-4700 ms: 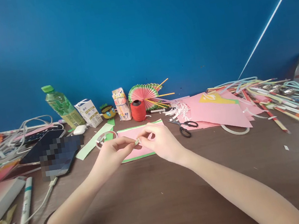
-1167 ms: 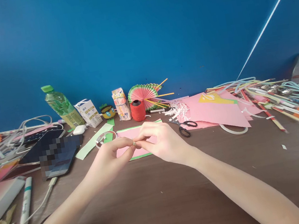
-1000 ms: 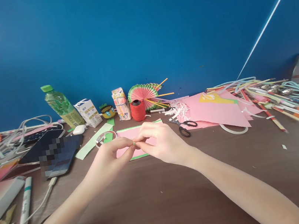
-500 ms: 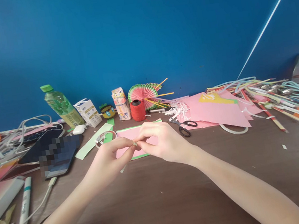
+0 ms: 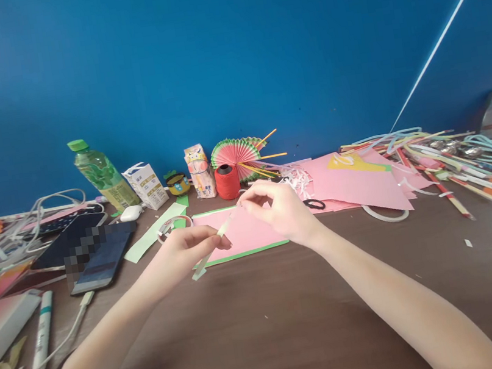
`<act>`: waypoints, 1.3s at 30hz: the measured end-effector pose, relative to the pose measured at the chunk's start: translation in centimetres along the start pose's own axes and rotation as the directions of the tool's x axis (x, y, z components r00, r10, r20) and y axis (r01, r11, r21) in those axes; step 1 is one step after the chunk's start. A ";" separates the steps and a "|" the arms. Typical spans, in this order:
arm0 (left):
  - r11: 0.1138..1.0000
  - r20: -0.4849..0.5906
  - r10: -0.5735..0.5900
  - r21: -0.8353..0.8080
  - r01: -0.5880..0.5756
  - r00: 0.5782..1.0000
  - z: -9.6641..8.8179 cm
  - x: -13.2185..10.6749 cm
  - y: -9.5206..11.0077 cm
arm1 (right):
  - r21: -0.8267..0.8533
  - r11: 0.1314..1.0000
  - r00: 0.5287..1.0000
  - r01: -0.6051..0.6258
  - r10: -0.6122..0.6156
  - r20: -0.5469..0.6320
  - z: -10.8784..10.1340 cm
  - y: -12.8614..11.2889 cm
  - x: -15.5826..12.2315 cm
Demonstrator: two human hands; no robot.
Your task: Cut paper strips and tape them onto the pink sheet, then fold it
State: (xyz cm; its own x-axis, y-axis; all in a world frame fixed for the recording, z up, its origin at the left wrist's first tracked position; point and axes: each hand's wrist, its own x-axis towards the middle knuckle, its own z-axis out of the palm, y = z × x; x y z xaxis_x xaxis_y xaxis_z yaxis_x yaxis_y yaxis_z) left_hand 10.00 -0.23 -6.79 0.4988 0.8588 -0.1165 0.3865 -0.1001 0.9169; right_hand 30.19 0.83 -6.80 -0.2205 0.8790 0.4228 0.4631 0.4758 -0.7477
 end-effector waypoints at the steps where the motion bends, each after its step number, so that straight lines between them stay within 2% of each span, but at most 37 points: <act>1: 1.000 0.008 -0.011 -0.025 0.011 1.000 -0.1 0.1 0.0 | 0.015 0.999 0.999 -0.042 0.043 -0.025 -0.2 0.6 0.3; 4: 0.998 0.030 -0.028 -0.058 0.030 0.999 -0.5 0.5 -0.3 | 0.070 0.984 0.974 -0.166 0.175 -0.142 -1.0 3.0 1.1; 6: 0.997 0.049 -0.039 -0.070 0.042 0.998 -0.7 0.7 -0.5 | 0.046 0.964 0.939 -0.263 0.267 -0.215 -1.8 4.9 1.5; 8: 0.993 0.071 -0.053 -0.101 0.060 0.996 -0.9 0.9 -0.9 | 0.000 0.935 0.884 -0.354 0.335 -0.325 -2.7 7.0 1.6; 11: 0.984 0.084 -0.062 -0.164 0.075 0.995 -1.2 1.2 -1.4 | -0.016 0.835 0.775 -0.550 0.503 -0.382 -4.2 10.1 1.4; 14: 0.976 0.066 -0.048 -0.208 0.061 0.997 -1.3 1.5 -1.8 | -0.061 0.779 0.718 -0.624 0.541 -0.438 -5.4 12.6 0.8; 17: 0.970 0.066 -0.033 -0.239 0.048 0.997 -1.5 1.6 -1.9 | -0.131 0.754 0.707 -0.643 0.520 -0.479 -6.0 13.7 0.4; 21: 0.953 0.058 -0.003 -0.302 0.021 0.998 -1.7 1.5 -2.1 | -0.188 0.786 0.755 -0.589 0.453 -0.475 -5.6 13.4 0.6; 24: 0.900 0.055 0.047 -0.435 -0.019 0.997 -1.8 1.5 -2.3 | -0.167 0.853 0.828 -0.495 0.405 -0.388 -4.6 12.1 1.1; 27: 0.786 0.027 0.109 -0.614 -0.070 0.994 -1.8 1.6 -2.3 | -0.105 0.955 0.936 -0.278 0.245 -0.253 -3.1 9.7 1.4; 30: 0.674 -0.003 0.150 -0.731 -0.105 0.989 -1.7 1.5 -2.0 | 0.010 0.988 0.987 -0.157 0.157 -0.025 -1.2 6.6 1.2; 32: 0.630 -0.005 0.170 -0.768 -0.112 0.985 -1.6 1.4 -1.7 | 0.122 0.983 0.965 -0.137 0.104 0.242 0.2 4.6 0.7; 34: 0.604 0.012 0.190 -0.790 -0.107 0.982 -1.5 1.2 -1.4 | 0.207 0.961 0.904 -0.184 0.082 0.420 1.6 3.1 0.1; 37: 0.591 0.067 0.224 -0.802 -0.081 0.972 -1.3 1.0 -1.2 | 0.273 0.917 0.810 -0.292 0.085 0.581 3.2 1.9 -0.7; 39: 0.592 0.090 0.233 -0.803 -0.068 0.968 -1.3 0.9 -1.2 | 0.282 0.899 0.776 -0.334 0.093 0.624 3.7 1.8 -0.9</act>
State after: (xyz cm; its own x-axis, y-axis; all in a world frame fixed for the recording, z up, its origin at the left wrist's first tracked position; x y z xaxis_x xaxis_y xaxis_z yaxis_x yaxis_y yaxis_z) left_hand 9.02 1.33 -7.49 0.6429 0.7630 0.0669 -0.4286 0.2860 0.8571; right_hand 28.08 0.96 -10.42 -0.6636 0.7456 -0.0611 0.2485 0.1427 -0.9581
